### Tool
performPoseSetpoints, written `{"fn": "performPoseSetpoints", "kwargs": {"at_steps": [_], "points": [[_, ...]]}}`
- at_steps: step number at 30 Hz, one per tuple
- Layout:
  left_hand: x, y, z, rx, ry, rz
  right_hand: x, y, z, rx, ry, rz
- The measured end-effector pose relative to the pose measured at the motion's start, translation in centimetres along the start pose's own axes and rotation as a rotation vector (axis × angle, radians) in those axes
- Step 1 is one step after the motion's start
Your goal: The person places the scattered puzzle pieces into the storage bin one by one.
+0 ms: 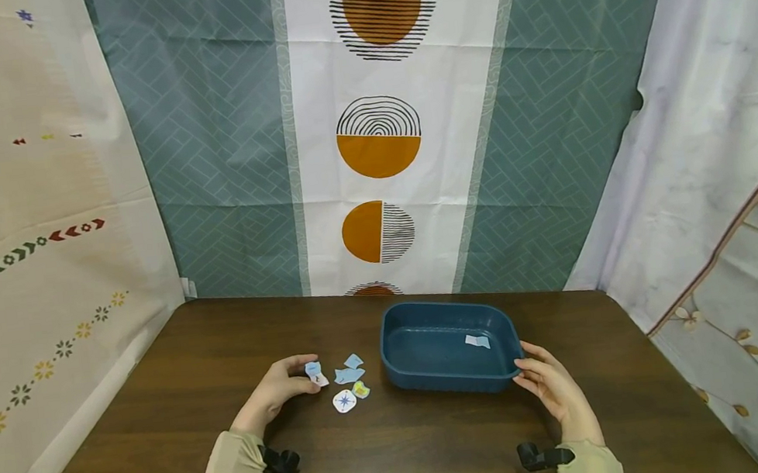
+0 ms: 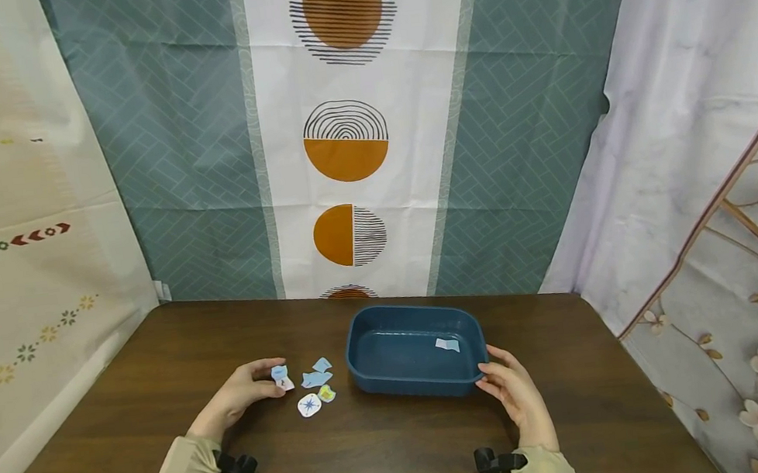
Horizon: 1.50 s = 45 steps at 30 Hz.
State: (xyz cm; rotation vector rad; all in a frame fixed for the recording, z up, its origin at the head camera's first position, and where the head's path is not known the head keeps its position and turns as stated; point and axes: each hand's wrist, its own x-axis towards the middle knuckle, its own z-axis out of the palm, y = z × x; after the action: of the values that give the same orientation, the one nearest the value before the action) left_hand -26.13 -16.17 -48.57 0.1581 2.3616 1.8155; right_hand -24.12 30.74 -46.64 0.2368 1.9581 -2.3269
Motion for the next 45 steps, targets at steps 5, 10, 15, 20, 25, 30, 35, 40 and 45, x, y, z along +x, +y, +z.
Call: {"fn": "performPoseSetpoints", "kwargs": {"at_steps": [5,10,15,20,25,30,35,40,45], "points": [[0.0,0.1,-0.1,-0.029,-0.024,-0.016,0.1,0.0,-0.1,-0.004,-0.003,0.001],[0.1,0.1,-0.2,-0.019,-0.016,-0.025,0.2,0.1,-0.2,-0.009,-0.002,0.004],[0.2,0.1,-0.2,-0.029,-0.01,-0.026,0.2,0.2,-0.2,-0.008,-0.001,0.0],[0.2,0.1,0.0,-0.044,-0.02,-0.016,0.1,0.2,-0.2,-0.003,-0.004,0.0],[0.1,0.2,0.0,-0.041,-0.037,0.003,0.1,0.2,-0.2,-0.001,-0.005,0.001],[0.1,0.6,0.0,-0.046,-0.042,0.006,0.2,0.3,-0.2,-0.01,-0.01,-0.005],[0.2,1.3,0.0,-0.04,-0.042,0.01,0.3,0.3,-0.3,-0.004,-0.011,-0.005],[0.3,2.1,0.2,-0.039,-0.059,0.026,0.3,0.2,-0.3,0.01,-0.014,-0.001],[0.7,3.3,0.8,-0.039,-0.079,0.041,0.3,0.3,-0.3,0.018,-0.011,0.003]]}}
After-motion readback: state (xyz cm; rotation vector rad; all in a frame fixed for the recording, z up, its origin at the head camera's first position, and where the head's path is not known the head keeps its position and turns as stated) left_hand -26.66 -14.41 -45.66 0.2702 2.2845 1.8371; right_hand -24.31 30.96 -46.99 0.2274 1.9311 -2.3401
